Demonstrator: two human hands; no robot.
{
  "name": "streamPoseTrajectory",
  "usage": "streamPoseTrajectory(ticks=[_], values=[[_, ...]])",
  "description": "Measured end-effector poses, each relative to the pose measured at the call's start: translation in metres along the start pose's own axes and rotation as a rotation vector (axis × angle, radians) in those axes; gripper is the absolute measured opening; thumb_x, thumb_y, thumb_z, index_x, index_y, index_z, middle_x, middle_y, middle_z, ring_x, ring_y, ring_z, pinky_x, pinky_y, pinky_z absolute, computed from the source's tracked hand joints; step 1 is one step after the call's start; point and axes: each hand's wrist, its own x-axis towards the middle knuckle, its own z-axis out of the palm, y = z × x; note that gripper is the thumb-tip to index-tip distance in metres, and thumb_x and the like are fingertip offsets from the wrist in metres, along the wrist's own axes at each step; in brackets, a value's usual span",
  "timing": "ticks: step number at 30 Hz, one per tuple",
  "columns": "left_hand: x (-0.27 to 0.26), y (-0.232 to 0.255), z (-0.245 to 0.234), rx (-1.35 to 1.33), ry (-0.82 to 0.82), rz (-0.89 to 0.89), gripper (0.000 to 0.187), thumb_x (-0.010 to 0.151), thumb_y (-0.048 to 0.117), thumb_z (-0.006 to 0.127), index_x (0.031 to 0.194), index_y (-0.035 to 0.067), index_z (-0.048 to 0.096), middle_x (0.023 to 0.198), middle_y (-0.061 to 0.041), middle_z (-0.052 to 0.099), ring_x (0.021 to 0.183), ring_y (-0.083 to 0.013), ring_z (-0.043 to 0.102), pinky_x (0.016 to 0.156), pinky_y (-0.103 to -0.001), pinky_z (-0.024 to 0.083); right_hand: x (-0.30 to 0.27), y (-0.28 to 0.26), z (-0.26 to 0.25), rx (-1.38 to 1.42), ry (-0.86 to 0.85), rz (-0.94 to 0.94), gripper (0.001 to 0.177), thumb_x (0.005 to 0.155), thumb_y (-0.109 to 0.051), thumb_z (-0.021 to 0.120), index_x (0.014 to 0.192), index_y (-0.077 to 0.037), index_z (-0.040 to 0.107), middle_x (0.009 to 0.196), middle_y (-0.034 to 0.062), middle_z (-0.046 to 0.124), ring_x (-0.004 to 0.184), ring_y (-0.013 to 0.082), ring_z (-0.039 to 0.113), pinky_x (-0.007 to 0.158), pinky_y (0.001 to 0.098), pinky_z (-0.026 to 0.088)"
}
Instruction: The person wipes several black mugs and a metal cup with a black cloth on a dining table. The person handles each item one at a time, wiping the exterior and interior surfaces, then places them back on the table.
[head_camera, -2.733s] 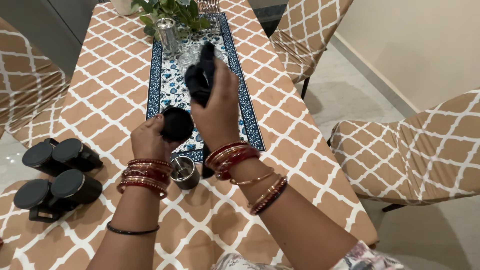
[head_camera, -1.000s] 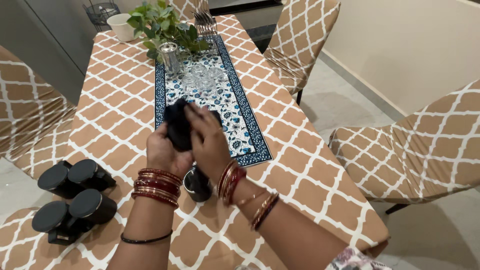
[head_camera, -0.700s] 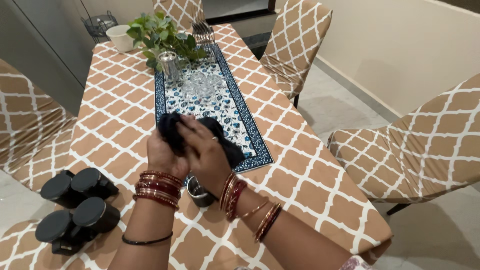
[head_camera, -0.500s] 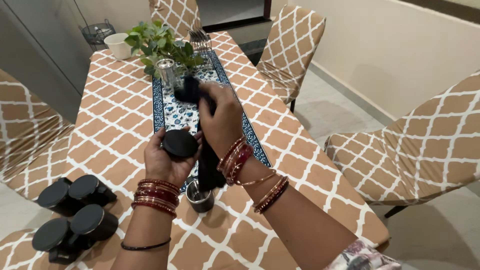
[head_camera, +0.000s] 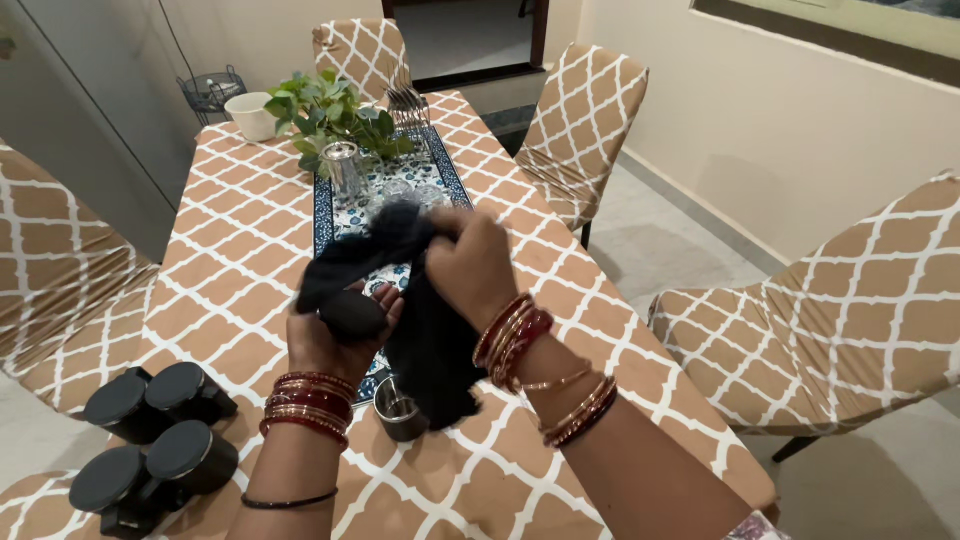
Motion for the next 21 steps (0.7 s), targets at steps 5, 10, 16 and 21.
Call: streamPoseTrajectory(ticks=[5,10,16,21], values=[[-0.005,0.008,0.019,-0.032,0.014,0.009,0.059,0.104,0.05,0.036,0.131,-0.002,0.048,0.131,-0.035,0.059,0.119,-0.0437,0.061,0.101,-0.053,0.054,-0.002,-0.004,0.003,0.379,0.537,-0.273,0.036,0.1,-0.007,0.054,0.135,-0.002,0.048,0.115,0.0203,0.07,0.102,0.0341,0.072,0.095,0.038,0.059],[0.011,0.018,0.015,0.068,-0.118,0.111,0.054,0.103,0.05,0.04,0.129,0.004,0.052,0.126,-0.023,0.061,0.115,-0.0358,0.062,0.099,-0.05,0.054,-0.036,0.0,0.01,-0.594,-1.031,0.199,0.044,0.084,-0.011,0.065,0.127,-0.008,0.064,0.107,0.0219,0.071,0.102,0.0346,0.07,0.093,0.0465,0.054],[0.004,0.028,0.01,0.141,-0.052,0.181,0.047,0.103,0.047,0.045,0.125,0.007,0.057,0.114,-0.019,0.067,0.1,-0.0284,0.066,0.088,-0.043,0.058,-0.011,-0.008,-0.008,-0.538,-0.326,0.307,0.04,0.091,-0.022,0.064,0.128,-0.01,0.063,0.099,0.022,0.075,0.094,0.0367,0.074,0.086,0.045,0.059],[-0.013,0.033,0.034,0.25,-0.197,0.16,0.042,0.104,0.042,0.05,0.12,0.005,0.065,0.109,-0.015,0.071,0.083,-0.0224,0.065,0.073,-0.038,0.056,0.027,-0.019,-0.006,-0.791,-0.826,0.122,0.028,0.079,-0.02,0.072,0.103,-0.006,0.075,0.1,0.0202,0.074,0.094,0.0354,0.071,0.082,0.0458,0.058]])
